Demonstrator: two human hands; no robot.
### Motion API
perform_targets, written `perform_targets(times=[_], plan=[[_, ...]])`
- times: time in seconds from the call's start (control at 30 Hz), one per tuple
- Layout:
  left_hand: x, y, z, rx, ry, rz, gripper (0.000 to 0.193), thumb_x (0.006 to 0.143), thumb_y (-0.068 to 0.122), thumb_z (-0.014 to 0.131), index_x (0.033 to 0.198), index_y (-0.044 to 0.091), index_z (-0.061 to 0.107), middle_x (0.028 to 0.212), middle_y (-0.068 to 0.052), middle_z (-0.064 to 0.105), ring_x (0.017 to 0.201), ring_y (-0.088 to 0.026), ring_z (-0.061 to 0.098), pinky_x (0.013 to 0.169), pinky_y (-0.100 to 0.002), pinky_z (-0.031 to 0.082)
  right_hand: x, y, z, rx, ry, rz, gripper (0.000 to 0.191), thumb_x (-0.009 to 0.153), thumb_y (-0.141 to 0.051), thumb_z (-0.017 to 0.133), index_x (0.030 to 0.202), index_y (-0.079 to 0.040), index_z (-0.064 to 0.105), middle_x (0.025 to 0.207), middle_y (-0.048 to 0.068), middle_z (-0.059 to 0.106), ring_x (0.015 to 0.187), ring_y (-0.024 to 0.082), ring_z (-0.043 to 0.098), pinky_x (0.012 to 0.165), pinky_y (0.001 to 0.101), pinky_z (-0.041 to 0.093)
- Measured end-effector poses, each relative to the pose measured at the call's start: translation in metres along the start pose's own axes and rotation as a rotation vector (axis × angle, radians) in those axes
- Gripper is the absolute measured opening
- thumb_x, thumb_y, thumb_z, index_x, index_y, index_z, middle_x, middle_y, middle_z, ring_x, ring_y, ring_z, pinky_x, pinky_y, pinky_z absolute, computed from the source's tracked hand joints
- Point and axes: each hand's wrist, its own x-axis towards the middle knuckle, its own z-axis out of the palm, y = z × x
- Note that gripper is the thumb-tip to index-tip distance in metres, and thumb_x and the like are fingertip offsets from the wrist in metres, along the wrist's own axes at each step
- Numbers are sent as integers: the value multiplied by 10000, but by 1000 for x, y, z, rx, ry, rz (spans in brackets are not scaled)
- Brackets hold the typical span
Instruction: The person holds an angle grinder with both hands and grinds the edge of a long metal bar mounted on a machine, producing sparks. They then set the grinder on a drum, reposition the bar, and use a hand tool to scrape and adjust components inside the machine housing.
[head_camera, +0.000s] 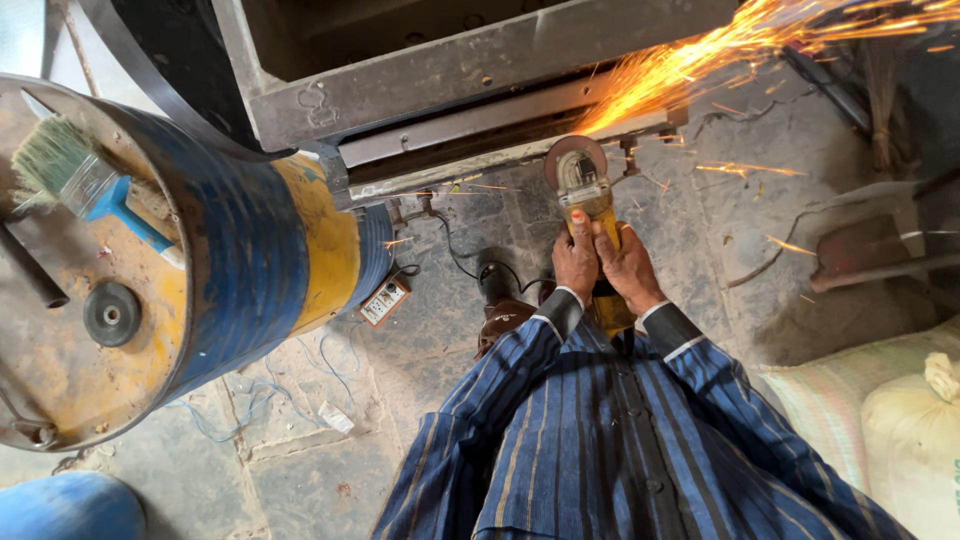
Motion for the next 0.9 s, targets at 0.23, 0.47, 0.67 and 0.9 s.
perform_targets(times=[0.23,0.47,0.67,0.9], plan=[[-2,2,6,-86,-49,54,751,980,672,480,1220,-18,651,1101,-235,719,1018,-328,682,890,-415,516,0,-3,-5,81,3,-9,641,986,-584,602,1258,-4,584,1045,124,698,952,175,631,813,320,511],[-2,-1,7,3,-36,55,753,995,675,456,1219,-10,673,1085,-224,732,996,-317,692,892,-407,511,-2,-1,-7,-26,40,-22,632,987,-578,601,1218,10,598,1044,144,696,962,207,657,824,346,508],[1,-1,9,24,-47,32,731,997,656,470,1203,-15,676,1074,-230,734,989,-329,703,880,-417,519,0,1,-7,42,24,-26,605,1012,-566,593,1212,5,598,1038,130,682,942,190,625,805,336,508],[0,-2,14,-24,-73,79,712,1006,639,487,1199,-24,663,1051,-240,736,972,-337,702,879,-420,526,-1,3,-11,93,28,-2,593,1006,-555,589,1239,-10,595,1031,90,679,930,139,608,798,305,507]])
